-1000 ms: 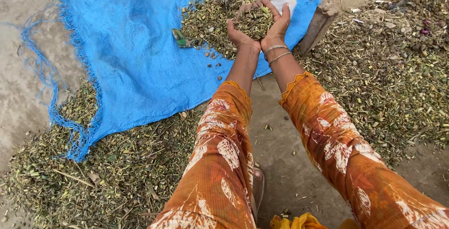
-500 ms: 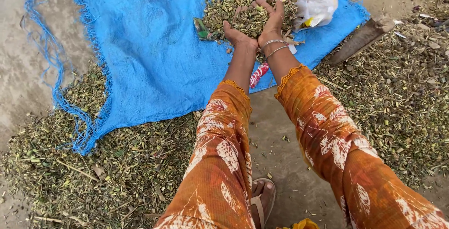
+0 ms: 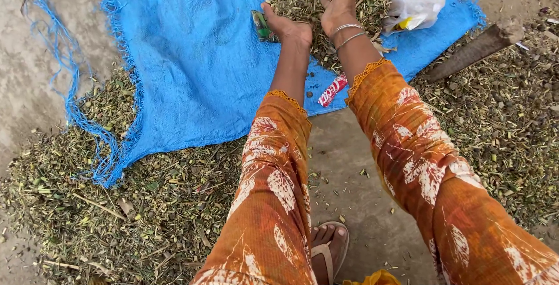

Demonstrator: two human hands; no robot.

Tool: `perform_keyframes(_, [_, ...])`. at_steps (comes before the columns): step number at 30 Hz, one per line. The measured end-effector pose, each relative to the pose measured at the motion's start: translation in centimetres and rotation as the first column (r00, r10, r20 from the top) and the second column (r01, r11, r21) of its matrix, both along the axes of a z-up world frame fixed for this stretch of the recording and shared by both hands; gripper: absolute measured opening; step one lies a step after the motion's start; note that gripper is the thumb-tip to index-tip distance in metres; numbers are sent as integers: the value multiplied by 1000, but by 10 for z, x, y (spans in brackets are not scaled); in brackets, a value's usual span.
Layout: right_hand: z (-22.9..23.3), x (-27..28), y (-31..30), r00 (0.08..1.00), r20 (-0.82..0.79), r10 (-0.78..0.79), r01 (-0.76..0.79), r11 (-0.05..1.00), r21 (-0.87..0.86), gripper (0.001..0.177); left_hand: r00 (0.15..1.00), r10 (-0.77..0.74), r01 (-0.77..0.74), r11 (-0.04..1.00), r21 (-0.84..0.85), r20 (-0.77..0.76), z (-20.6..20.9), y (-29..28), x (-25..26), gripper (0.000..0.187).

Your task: Sorting through a large pile of dried leaves and plant matter on the ground, picking out unwanted debris or specific items.

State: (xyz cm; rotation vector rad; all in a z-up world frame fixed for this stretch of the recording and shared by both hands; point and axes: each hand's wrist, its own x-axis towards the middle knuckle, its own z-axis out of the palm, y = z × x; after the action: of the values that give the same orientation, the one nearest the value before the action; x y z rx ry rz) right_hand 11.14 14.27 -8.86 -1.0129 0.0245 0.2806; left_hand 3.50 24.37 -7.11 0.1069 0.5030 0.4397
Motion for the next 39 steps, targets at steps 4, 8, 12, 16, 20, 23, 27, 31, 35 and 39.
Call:
perform_keyframes(4, [29, -33, -11, 984, -171, -47, 17, 985, -173, 106, 938, -119, 136, 990, 32, -326, 26, -9, -18, 113])
perform_keyframes(8, [-26, -21, -24, 976, -187, -114, 60, 961, -270, 107, 935, -98, 113, 993, 23, -342, 8, -24, -14, 119])
perform_keyframes(12, [-20, -37, -28, 931, -285, -229, 144, 946, -290, 111, 898, -177, 195, 981, 3, -403, 4, -36, -14, 118])
perform_keyframes(16, [-11, -48, -22, 905, -382, -187, 96, 964, -246, 115, 879, -183, 218, 975, 29, -441, 16, -34, -23, 106])
perform_keyframes(20, [-8, -39, -17, 938, -348, -9, -63, 979, -196, 118, 906, -180, 224, 972, 75, -383, 10, -26, -23, 94])
perform_keyframes(23, [8, -42, -23, 954, -261, 147, -188, 972, -138, 117, 948, -176, 209, 973, 100, -265, -4, -28, -14, 90])
perform_keyframes(27, [29, -47, -29, 963, -205, 173, -219, 948, -229, 108, 935, -145, 206, 965, 163, -323, 10, -33, -16, 89])
perform_keyframes(31, [36, -52, -35, 957, -270, 109, -199, 921, -335, 98, 907, -126, 211, 962, 175, -402, 14, -38, -20, 88])
perform_keyframes(35, [32, -52, -46, 947, -294, 129, -223, 923, -313, 89, 833, -49, 255, 918, 303, -552, -24, -44, -1, 70])
perform_keyframes(39, [45, -63, -56, 952, -255, 172, -273, 852, -446, 61, 825, 123, 224, 824, 520, -551, -48, -48, 10, 29])
